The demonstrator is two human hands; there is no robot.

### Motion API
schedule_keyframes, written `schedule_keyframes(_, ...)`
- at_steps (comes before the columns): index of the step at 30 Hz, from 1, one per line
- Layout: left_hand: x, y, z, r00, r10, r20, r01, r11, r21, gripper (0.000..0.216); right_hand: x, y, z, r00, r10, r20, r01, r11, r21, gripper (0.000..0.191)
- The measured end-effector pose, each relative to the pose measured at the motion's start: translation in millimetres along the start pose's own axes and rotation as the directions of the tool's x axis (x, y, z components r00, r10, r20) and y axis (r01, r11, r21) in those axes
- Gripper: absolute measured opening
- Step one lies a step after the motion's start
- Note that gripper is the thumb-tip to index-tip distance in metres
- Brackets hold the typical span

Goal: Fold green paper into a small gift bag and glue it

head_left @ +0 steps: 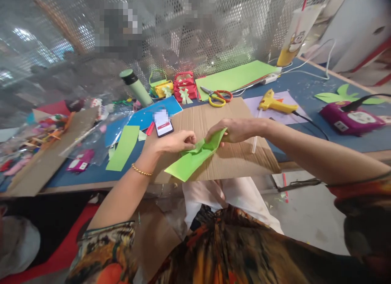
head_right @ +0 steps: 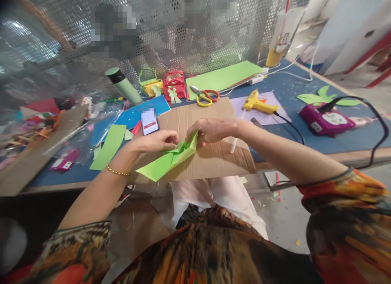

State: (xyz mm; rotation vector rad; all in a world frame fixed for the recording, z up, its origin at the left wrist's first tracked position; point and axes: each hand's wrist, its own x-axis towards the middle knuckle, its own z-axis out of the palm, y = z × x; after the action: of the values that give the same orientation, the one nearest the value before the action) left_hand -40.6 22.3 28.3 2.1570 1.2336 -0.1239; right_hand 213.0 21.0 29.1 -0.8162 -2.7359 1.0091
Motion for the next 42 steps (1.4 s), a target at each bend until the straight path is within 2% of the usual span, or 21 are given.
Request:
schedule_keyframes(7, 2, 0, 6, 0.996, -0.074, -0.056, 0.075, 0.997, 0.033, 0.024, 2, 3, 8, 0.992, -0.094, -0.078, 0.097, 0.995, 0.033, 0.053)
schedule_keyframes(12, 4, 8, 7, 0.987, -0.140, -0.073, 0.145, 0.988, 0.058, 0.021, 7, 13, 17, 0.983, -0.124, -0.139, 0.143, 0.979, 0.142, 0.053)
schedule_keyframes(16, 6, 17, 3, 0.989, -0.146, -0.033, 0.148, 0.987, 0.066, 0.017, 9, 22, 22, 0.979, -0.136, -0.152, 0.165, 0.965, 0.202, 0.061)
schedule_keyframes(24, 4, 28, -3, 0.993, -0.106, 0.044, 0.103, 0.993, 0.066, 0.019, 9, 23, 30, 0.955, -0.211, -0.207, 0.243, 0.960, 0.141, 0.063)
schedule_keyframes(30, -2, 33, -4, 0.996, -0.068, 0.056, 0.067, 0.998, 0.019, 0.018, 9, 17, 31, 0.958, -0.172, -0.230, 0.187, 0.981, 0.043, 0.066)
schedule_keyframes(37, -3, 28, 0, 0.998, -0.047, 0.039, 0.050, 0.996, -0.070, 0.016, 9, 15, 30, 0.966, -0.117, -0.229, 0.123, 0.992, 0.013, 0.052)
schedule_keyframes(42, -9, 33, -3, 0.990, -0.098, 0.099, 0.109, 0.987, -0.116, 0.018, 6, 6, 24, 0.932, -0.035, -0.361, 0.052, 0.998, 0.037, 0.041)
